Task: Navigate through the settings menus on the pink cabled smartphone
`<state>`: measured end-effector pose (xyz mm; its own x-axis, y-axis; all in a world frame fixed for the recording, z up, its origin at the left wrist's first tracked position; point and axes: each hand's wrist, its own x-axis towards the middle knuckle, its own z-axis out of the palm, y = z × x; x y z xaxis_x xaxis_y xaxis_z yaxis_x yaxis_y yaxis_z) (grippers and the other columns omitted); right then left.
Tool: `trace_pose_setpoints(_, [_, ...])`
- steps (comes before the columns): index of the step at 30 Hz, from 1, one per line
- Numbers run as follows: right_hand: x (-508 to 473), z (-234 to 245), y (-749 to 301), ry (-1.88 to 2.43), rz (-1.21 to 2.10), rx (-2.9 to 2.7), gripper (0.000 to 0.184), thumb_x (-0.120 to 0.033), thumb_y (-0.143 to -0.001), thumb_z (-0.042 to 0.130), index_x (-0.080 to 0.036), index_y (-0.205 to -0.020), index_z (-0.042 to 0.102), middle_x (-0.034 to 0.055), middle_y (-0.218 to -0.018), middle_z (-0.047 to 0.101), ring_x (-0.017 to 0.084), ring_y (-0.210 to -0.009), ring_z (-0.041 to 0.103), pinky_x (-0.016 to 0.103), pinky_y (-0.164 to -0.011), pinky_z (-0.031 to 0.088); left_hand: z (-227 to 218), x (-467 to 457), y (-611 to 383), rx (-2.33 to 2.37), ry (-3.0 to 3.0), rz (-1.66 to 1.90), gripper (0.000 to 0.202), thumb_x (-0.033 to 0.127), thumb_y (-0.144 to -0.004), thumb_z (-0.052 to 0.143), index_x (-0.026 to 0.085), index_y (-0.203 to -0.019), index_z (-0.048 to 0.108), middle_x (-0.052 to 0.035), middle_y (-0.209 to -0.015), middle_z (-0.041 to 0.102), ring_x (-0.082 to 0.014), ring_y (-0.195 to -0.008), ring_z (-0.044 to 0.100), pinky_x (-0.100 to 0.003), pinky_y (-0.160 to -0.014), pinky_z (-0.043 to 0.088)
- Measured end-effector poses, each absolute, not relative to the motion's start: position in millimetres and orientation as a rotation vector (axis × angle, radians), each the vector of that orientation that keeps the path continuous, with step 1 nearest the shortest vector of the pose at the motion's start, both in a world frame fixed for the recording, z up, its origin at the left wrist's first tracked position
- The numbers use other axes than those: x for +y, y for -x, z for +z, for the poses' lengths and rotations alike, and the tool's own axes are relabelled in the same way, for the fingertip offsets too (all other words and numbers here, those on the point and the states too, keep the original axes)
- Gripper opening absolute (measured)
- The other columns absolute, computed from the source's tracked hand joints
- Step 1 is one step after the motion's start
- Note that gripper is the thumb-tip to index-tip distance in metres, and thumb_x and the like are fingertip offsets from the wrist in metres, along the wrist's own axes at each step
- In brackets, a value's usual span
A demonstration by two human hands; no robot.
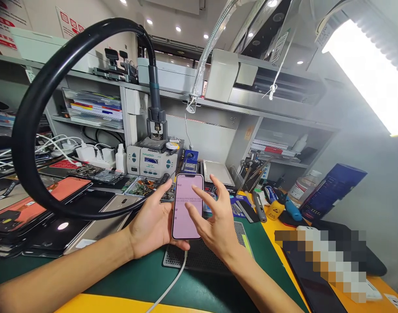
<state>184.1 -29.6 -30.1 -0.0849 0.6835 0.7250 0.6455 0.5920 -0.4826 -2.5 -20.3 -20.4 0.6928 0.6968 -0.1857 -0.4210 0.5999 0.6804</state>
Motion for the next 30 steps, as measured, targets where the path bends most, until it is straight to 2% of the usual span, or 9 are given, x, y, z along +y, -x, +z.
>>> trace_pose_setpoints(3, [-27.3,-31.9,-186.1,1.044,0.029,-1.751,0.017,-0.036,-0.092,0.073,-0.036,-0.106,0.083,0.0067,-0.157,0.05,0.034,-0.148,0.044,0.061,-0.119,0.039,-18.3,-21.7,2.5,0.476,-0.631,0.675,0.084,0.081,-0.093,0.035,0.012,-0.124,0.071,-0.0191,-0.106,0.072,-0.029,-0.084,0.069,-0.043,-0.058,0.061])
trace_pose_setpoints(7, [-26.8,-33.0,-186.4,1.018,-0.001,-1.726,0.013,-0.035,-0.092,0.072,-0.036,-0.099,0.083,0.0067,-0.15,0.057,0.033,-0.145,0.048,0.061,-0.117,0.041,-16.5,-22.1,2.5,0.488,-0.619,0.677,0.083,0.08,-0.094,0.033,0.011,-0.124,0.071,-0.0193,-0.106,0.071,-0.0285,-0.084,0.069,-0.042,-0.058,0.061])
trace_pose_setpoints(9, [-27.9,-32.4,-185.2,1.021,-0.019,-1.72,0.017,-0.035,-0.091,0.074,-0.036,-0.105,0.082,0.0081,-0.15,0.056,0.033,-0.144,0.048,0.061,-0.116,0.042,-17.2,-21.7,2.4,0.481,-0.624,0.679,0.083,0.08,-0.094,0.034,0.011,-0.124,0.07,-0.0194,-0.106,0.071,-0.0294,-0.084,0.069,-0.043,-0.058,0.061])
trace_pose_setpoints(12, [-29.0,-30.9,-183.8,1.045,-0.021,-1.713,0.036,-0.037,-0.086,0.078,-0.036,-0.122,0.076,0.01,-0.154,0.051,0.035,-0.145,0.047,0.062,-0.118,0.04,-19.3,-21.3,2.3,0.449,-0.639,0.681,0.083,0.08,-0.094,0.035,0.011,-0.125,0.07,-0.0194,-0.105,0.072,-0.0306,-0.085,0.07,-0.043,-0.057,0.061])
trace_pose_setpoints(14, [-28.5,-30.5,-183.9,1.059,-0.001,-1.717,0.038,-0.038,-0.086,0.079,-0.036,-0.123,0.076,0.0093,-0.156,0.05,0.036,-0.145,0.046,0.062,-0.119,0.038,-20.2,-21.3,2.2,0.444,-0.643,0.683,0.083,0.079,-0.095,0.035,0.011,-0.125,0.07,-0.0195,-0.105,0.072,-0.0304,-0.084,0.07,-0.043,-0.057,0.061])
trace_pose_setpoints(18, [-27.6,-29.6,-185.1,1.04,0.039,-1.727,0.016,-0.036,-0.091,0.074,-0.036,-0.104,0.083,0.0074,-0.151,0.055,0.034,-0.143,0.048,0.059,-0.118,0.039,-19.8,-21.4,2.3,0.474,-0.646,0.675,0.084,0.08,-0.095,0.032,0.011,-0.12,0.072,-0.0196,-0.105,0.072,-0.0294,-0.084,0.069,-0.043,-0.059,0.061])
trace_pose_setpoints(21, [-29.4,-27.5,-184.3,1.021,0.077,-1.7,0.011,-0.035,-0.091,0.074,-0.032,-0.097,0.082,0.0087,-0.14,0.062,0.032,-0.137,0.054,0.055,-0.115,0.043,-18.6,-20.9,2.9,0.486,-0.635,0.665,0.084,0.081,-0.094,0.032,0.01,-0.116,0.073,-0.0188,-0.104,0.071,-0.0291,-0.084,0.069,-0.043,-0.059,0.062])
trace_pose_setpoints(26, [-31.5,-25.3,-181.5,1.055,0.328,-1.549,0.04,-0.041,-0.088,0.077,-0.029,-0.123,0.064,0.0092,-0.136,0.062,0.028,-0.13,0.059,0.049,-0.112,0.047,-16.3,-21.4,3.4,0.493,-0.625,0.677,0.081,0.079,-0.095,0.035,0.011,-0.117,0.074,-0.0176,-0.1,0.071,-0.0289,-0.082,0.068,-0.044,-0.058,0.062])
trace_pose_setpoints(30, [-29.6,-24.4,-180.2,1.126,0.58,-1.547,0.043,-0.046,-0.089,0.074,-0.027,-0.126,0.06,0.0089,-0.135,0.065,0.026,-0.122,0.062,0.047,-0.109,0.049,-15.7,-23.3,3.1,0.482,-0.63,0.682,0.081,0.078,-0.096,0.034,0.011,-0.12,0.073,-0.0179,-0.099,0.072,-0.0289,-0.081,0.069,-0.044,-0.057,0.061])
